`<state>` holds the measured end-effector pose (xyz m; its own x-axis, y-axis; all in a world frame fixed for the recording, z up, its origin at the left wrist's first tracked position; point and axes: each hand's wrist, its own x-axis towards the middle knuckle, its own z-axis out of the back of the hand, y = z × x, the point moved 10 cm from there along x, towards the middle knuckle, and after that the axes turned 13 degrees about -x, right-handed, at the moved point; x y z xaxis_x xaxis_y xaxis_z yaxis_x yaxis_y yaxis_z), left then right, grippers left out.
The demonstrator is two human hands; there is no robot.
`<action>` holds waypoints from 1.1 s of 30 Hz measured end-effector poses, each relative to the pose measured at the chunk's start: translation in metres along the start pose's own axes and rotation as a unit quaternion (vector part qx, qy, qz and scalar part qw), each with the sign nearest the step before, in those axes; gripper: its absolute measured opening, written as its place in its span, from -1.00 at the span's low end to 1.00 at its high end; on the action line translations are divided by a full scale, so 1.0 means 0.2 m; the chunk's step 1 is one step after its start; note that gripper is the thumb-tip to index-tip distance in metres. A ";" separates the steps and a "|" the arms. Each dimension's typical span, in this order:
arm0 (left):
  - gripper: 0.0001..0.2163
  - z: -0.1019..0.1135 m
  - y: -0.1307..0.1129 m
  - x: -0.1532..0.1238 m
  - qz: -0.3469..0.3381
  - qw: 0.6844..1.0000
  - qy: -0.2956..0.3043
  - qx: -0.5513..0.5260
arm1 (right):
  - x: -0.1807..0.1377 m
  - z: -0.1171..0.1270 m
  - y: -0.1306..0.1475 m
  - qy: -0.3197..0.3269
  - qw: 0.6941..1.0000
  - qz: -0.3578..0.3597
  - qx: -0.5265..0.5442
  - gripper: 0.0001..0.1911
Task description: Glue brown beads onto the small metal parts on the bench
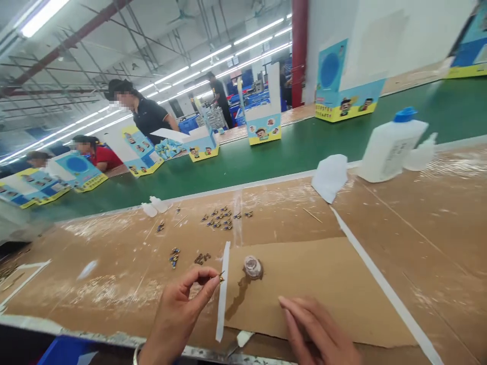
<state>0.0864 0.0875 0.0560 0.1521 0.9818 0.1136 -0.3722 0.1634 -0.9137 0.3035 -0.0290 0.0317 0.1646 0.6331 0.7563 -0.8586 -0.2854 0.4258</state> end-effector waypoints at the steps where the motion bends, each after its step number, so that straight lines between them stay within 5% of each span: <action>1: -0.85 -0.07 -0.06 0.04 -0.025 0.999 0.030 0.028 | 0.01 0.00 0.01 -0.005 1.000 -0.002 0.015 -0.76; 5: -0.87 -0.28 -0.22 0.14 -0.101 0.978 0.119 0.139 | 0.03 0.03 0.00 -0.021 0.999 -0.002 0.043 -0.71; 9: -0.92 -0.37 -0.27 0.19 -0.164 0.957 0.143 0.193 | 0.04 0.04 -0.02 -0.034 0.997 -0.021 0.061 -0.72; 17: -0.91 -0.44 -0.29 0.19 -0.210 0.927 0.170 0.261 | 0.04 0.07 -0.02 -0.065 0.994 -0.040 0.076 -0.73; 33: -0.93 -0.48 -0.29 0.21 -0.200 0.921 0.189 0.277 | 0.05 0.09 -0.02 -0.079 0.993 -0.047 0.078 -0.76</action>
<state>0.2026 0.1093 0.0768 0.6475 0.7456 0.1579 -0.6109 0.6316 -0.4773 0.3175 -0.0340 0.0469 0.3254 0.5451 0.7727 -0.7518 -0.3465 0.5611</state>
